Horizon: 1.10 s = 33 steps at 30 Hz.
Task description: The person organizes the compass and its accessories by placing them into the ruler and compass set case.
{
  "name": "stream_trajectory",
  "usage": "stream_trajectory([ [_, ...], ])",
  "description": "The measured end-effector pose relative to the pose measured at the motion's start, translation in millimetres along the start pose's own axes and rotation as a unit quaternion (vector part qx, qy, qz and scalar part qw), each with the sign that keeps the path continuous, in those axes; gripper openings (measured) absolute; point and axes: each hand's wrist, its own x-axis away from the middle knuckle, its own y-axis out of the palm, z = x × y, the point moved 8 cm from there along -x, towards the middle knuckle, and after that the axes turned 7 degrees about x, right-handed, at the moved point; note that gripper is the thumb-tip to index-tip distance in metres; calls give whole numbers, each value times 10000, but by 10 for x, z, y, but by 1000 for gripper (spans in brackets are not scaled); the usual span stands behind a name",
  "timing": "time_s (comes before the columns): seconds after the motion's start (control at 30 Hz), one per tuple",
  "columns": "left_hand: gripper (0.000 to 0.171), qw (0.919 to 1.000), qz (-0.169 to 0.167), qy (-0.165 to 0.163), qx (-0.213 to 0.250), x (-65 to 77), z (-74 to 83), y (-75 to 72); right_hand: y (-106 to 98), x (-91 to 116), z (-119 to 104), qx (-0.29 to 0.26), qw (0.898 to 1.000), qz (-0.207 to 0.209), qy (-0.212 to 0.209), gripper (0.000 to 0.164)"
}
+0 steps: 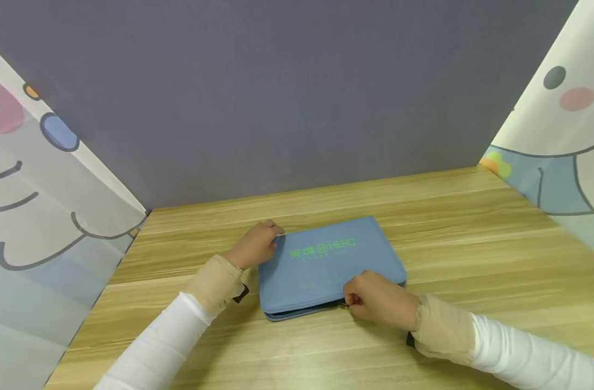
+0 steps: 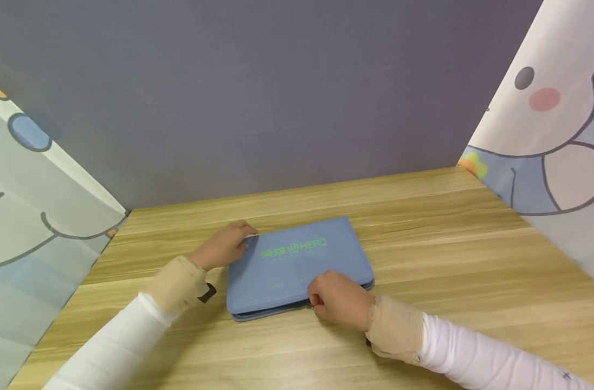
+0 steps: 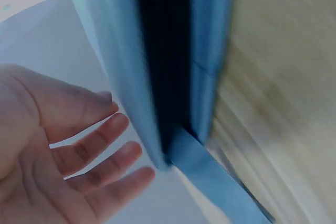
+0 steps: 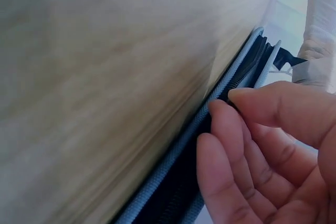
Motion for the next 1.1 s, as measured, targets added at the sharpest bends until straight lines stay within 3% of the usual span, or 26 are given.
stream_trajectory([
  [0.17, 27, 9997, -36, -154, 176, 33, -110, -14, -16, -5, -1, -57, 10000, 33, 65, 28],
  [0.43, 25, 9997, 4, -129, 225, 61, -123, -22, -72, 4, 137, 8, 9990, -31, 446, 29],
  [0.6, 26, 9972, -67, -570, 487, 177, -135, -16, -165, 15, 272, 264, 9985, 140, 448, 31],
  [0.73, 28, 9898, -176, -1000, 1002, 326, -123, 5, -232, 28, 394, 579, 9967, 249, 517, 32],
  [0.87, 22, 9735, -331, -1310, 1844, 446, -119, 65, -282, 33, 492, 1025, 9922, 360, 607, 32],
  [0.97, 19, 9476, -515, -1513, 2765, 536, -120, 140, -309, 20, 551, 1251, 9890, 448, 653, 31],
  [1.1, 21, 9041, -649, -1720, 3857, 636, -101, 240, -344, -21, 631, 1410, 9861, 550, 691, 28],
])
